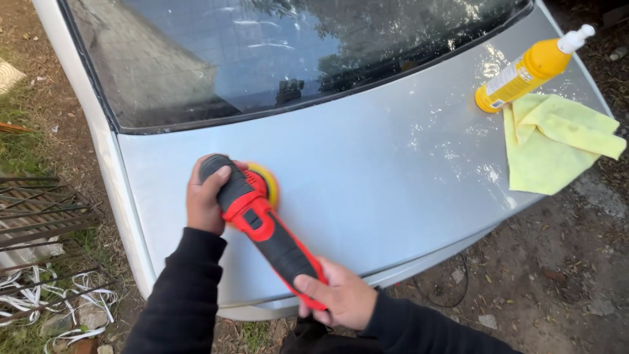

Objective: Polishing the surface of a car's trunk using a power buffer and liquid polish.

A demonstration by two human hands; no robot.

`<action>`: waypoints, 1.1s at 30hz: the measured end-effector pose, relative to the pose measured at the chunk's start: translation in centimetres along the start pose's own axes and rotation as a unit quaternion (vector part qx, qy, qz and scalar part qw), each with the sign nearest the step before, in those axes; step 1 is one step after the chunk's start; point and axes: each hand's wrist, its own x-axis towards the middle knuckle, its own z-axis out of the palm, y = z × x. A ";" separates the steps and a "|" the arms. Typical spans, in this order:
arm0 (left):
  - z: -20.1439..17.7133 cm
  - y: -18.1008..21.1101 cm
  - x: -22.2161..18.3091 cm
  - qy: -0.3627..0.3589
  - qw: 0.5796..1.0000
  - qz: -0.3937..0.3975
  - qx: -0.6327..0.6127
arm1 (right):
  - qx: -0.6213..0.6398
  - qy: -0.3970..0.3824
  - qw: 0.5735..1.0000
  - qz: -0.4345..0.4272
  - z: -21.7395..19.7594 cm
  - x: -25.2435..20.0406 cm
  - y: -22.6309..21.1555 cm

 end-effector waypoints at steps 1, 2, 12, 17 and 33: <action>0.7 -0.2 -0.4 0.009 1.000 0.002 -0.001 | 0.000 0.010 1.000 -0.001 -0.6 -0.6 0.2; 1.9 -1.2 -0.2 0.010 1.000 0.001 -0.001 | 0.001 0.009 1.000 0.001 -1.5 -1.6 0.4; 19.5 -6.0 2.3 -0.169 0.983 -0.066 -0.043 | 0.115 0.192 0.974 -0.038 -9.8 -9.9 5.2; 20.4 -6.0 -0.2 -0.209 0.972 -0.090 0.057 | 0.137 0.206 0.969 0.016 -9.2 -10.8 9.9; 0.5 -2.5 -14.3 0.061 0.998 0.014 0.019 | -0.096 -0.018 0.995 -0.032 -0.6 -8.4 7.3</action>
